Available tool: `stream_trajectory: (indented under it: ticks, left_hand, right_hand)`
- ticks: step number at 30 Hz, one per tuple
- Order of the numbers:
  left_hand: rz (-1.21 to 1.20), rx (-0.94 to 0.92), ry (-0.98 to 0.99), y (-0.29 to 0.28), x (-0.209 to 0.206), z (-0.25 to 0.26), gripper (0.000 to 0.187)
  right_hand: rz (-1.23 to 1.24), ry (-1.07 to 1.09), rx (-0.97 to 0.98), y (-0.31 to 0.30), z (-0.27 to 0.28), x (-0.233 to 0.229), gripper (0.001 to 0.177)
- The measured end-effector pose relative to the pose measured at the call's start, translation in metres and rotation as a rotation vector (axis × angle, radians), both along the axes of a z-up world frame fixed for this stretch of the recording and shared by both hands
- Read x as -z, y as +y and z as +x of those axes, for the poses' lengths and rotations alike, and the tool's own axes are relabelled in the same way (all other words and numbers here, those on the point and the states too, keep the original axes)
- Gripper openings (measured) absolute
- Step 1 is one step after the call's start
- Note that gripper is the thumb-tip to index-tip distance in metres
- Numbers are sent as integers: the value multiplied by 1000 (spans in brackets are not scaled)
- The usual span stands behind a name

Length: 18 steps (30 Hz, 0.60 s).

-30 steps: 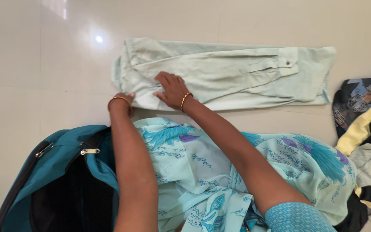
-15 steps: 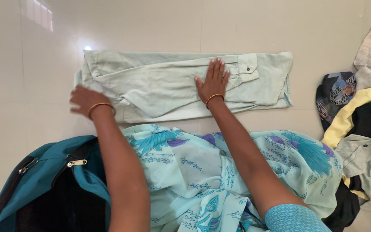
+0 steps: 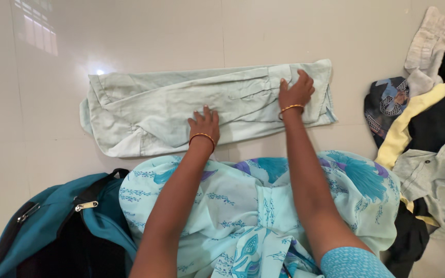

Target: The person buttons a light green shirt and then folds it into a smaller rectangular shape by hand while sitting on the floor.

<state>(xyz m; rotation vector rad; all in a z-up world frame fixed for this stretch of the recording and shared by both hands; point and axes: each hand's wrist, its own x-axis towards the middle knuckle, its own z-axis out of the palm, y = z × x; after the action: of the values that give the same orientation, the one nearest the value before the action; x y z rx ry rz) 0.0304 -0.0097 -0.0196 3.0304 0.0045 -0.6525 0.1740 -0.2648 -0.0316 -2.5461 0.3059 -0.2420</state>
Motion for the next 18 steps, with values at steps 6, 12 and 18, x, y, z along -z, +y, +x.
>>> stream_trajectory:
  ticks: [6, 12, 18]
  left_hand:
    - [95, 23, -30, -8, 14, -2, 58]
    - [165, -21, -133, -5, 21, 0, 66]
    - [161, -97, -239, 1, 44, 0, 70]
  right_hand:
    - [38, 323, -8, -24, 21, 13, 82]
    - [63, 314, -105, -27, 32, 22, 64]
    - [568, 191, -114, -25, 18, -48, 47]
